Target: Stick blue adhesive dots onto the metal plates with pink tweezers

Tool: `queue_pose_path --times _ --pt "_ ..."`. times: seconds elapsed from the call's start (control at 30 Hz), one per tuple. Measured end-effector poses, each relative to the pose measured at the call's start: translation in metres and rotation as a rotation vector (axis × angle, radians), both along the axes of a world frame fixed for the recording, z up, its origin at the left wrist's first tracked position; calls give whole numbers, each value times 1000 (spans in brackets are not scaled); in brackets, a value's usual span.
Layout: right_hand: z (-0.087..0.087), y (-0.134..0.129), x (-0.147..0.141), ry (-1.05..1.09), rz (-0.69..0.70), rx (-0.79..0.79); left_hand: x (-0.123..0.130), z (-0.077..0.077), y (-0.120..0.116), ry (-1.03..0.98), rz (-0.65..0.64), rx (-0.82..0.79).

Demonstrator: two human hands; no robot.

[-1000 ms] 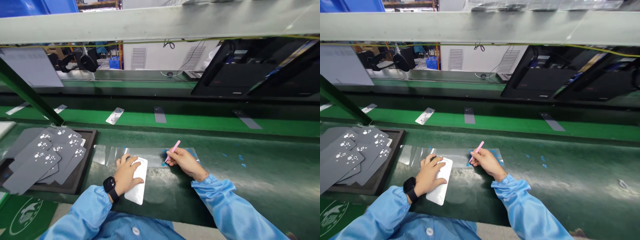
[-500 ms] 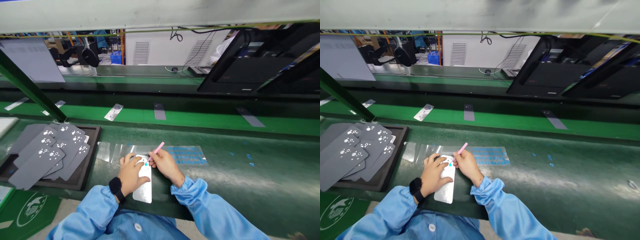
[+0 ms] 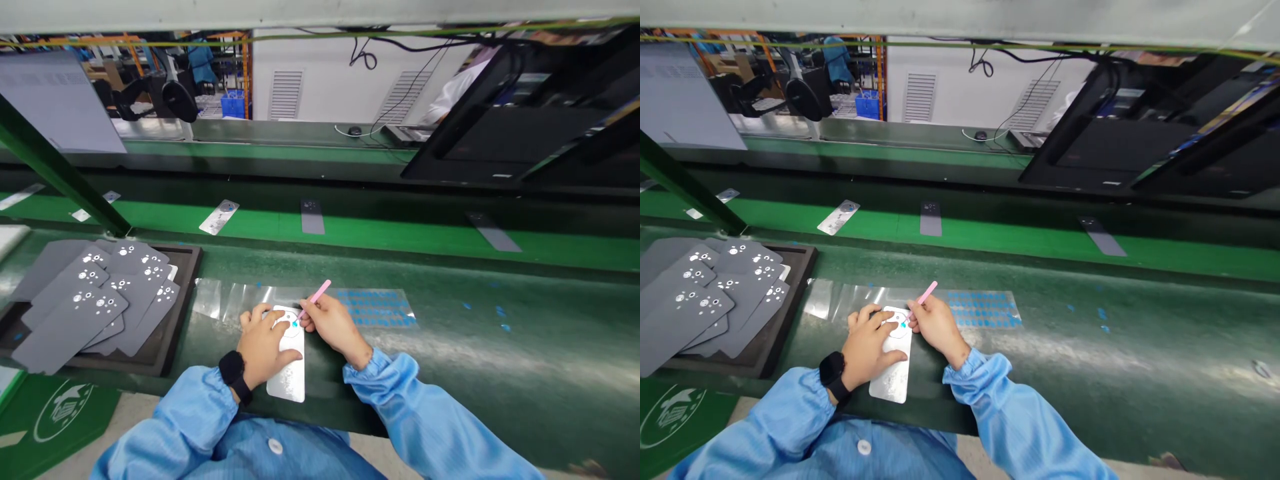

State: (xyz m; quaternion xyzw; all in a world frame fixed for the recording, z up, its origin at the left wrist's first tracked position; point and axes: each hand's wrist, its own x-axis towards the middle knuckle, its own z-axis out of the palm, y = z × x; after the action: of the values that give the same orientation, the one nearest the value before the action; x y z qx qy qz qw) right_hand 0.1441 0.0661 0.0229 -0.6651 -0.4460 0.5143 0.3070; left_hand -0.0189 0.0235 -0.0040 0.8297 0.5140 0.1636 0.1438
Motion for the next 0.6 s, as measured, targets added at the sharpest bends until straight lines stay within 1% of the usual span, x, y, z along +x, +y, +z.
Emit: queue_pose_path --times 0.23,0.43,0.6 --pt "-7 2 1 76 -26 18 0 -1 0 3 -2 9" --pt "-4 3 -1 53 1 -7 -1 -1 0 10 -8 -10" --pt "-4 3 -1 38 21 5 -1 0 0 14 -4 -21"
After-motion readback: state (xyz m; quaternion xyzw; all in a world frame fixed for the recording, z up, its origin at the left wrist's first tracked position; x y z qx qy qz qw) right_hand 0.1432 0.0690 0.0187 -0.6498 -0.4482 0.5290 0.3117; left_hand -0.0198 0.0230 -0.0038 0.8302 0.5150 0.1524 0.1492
